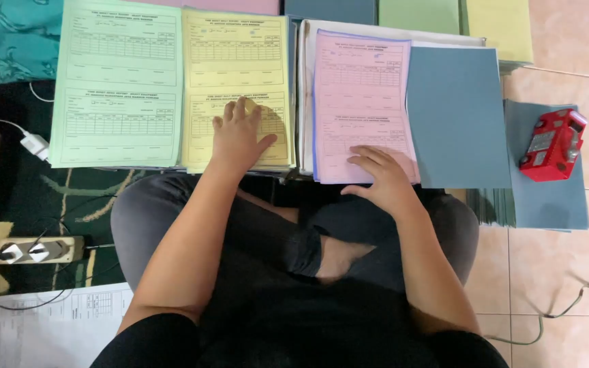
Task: Sorting through multiple stacks of colored papers and stapling them into sets.
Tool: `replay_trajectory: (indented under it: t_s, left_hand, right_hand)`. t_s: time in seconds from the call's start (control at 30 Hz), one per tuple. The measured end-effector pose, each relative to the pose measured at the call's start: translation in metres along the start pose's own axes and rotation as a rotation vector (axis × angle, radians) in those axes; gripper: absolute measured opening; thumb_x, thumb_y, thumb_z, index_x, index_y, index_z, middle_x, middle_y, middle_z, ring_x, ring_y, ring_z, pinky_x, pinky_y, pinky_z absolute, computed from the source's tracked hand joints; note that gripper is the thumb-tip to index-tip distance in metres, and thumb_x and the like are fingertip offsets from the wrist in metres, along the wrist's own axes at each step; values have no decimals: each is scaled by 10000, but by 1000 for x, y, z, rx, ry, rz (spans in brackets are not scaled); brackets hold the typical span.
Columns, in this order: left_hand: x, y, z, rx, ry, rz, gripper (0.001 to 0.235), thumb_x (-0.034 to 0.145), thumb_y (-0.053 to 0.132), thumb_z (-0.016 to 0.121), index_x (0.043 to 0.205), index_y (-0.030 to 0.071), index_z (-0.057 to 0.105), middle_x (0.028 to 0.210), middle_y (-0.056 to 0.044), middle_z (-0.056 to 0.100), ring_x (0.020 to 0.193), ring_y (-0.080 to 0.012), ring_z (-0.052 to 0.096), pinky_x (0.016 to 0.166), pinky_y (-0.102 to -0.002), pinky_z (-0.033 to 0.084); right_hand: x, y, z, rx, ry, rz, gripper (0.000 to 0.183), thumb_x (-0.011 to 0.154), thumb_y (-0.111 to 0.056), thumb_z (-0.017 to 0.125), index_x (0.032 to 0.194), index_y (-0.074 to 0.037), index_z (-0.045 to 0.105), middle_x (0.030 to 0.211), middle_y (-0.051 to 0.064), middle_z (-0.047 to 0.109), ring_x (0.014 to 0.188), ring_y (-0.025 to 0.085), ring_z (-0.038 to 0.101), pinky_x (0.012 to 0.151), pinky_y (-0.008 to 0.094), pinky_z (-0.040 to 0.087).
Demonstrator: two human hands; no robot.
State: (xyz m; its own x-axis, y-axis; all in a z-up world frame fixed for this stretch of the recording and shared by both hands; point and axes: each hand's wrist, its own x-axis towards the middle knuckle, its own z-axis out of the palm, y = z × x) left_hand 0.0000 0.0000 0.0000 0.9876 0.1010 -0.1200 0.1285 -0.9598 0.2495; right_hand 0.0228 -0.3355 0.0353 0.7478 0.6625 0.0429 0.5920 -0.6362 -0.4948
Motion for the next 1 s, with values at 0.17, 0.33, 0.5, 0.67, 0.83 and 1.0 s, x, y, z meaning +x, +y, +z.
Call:
replay_trajectory:
  t_s: [0.17, 0.33, 0.5, 0.67, 0.83, 1.0]
  left_hand:
    - [0, 5, 7, 4, 32, -22, 755, 956, 653, 610, 1493, 128, 535, 1544, -247, 421, 1467, -420, 348, 1069, -680, 393]
    - [6, 11, 19, -48, 171, -12, 689, 985, 623, 614, 1421, 90, 578, 1496, -246, 453, 1420, -423, 398, 1038, -675, 410]
    - [2, 27, -2, -225, 321, 134, 474, 1021, 415, 683, 1293, 28, 679, 1520, -301, 427, 1446, -495, 381, 1101, -677, 385]
    - [11, 25, 27, -208, 335, 240, 514, 989, 443, 707, 1305, 39, 677, 1512, -278, 446, 1439, -505, 392, 1108, -676, 385]
    - [15, 26, 33, -228, 247, 228, 611, 1000, 519, 661, 1428, 87, 595, 1531, -267, 422, 1479, -497, 329, 1150, -686, 305]
    - [15, 25, 34, -232, 212, 237, 680, 977, 529, 664, 1476, 88, 522, 1561, -268, 385, 1485, -498, 296, 1168, -689, 269]
  right_hand:
    - [-10, 21, 6, 15, 43, -56, 588, 788, -381, 882, 1260, -87, 692, 1420, 152, 631, 1397, 338, 516, 1192, 487, 372]
    - [-7, 33, 12, 2, 94, -89, 535, 830, -395, 848, 1218, -60, 699, 1381, 160, 656, 1368, 340, 546, 1168, 491, 398]
    - [-2, 33, 16, 30, 177, -179, 544, 818, -412, 873, 1203, -65, 705, 1361, 141, 667, 1330, 321, 577, 1131, 478, 427]
    - [-9, 56, 6, -9, 268, -188, 475, 867, -365, 839, 1228, -85, 708, 1343, 116, 681, 1306, 307, 601, 1097, 444, 466]
    - [-50, 76, -66, -103, 300, -6, 318, 961, -159, 776, 1251, -43, 716, 1299, 190, 685, 1280, 408, 605, 1038, 500, 515]
    - [-86, 77, -99, -98, 86, 564, 570, 927, -220, 789, 1407, 32, 615, 1501, 266, 541, 1327, 510, 509, 1016, 627, 493]
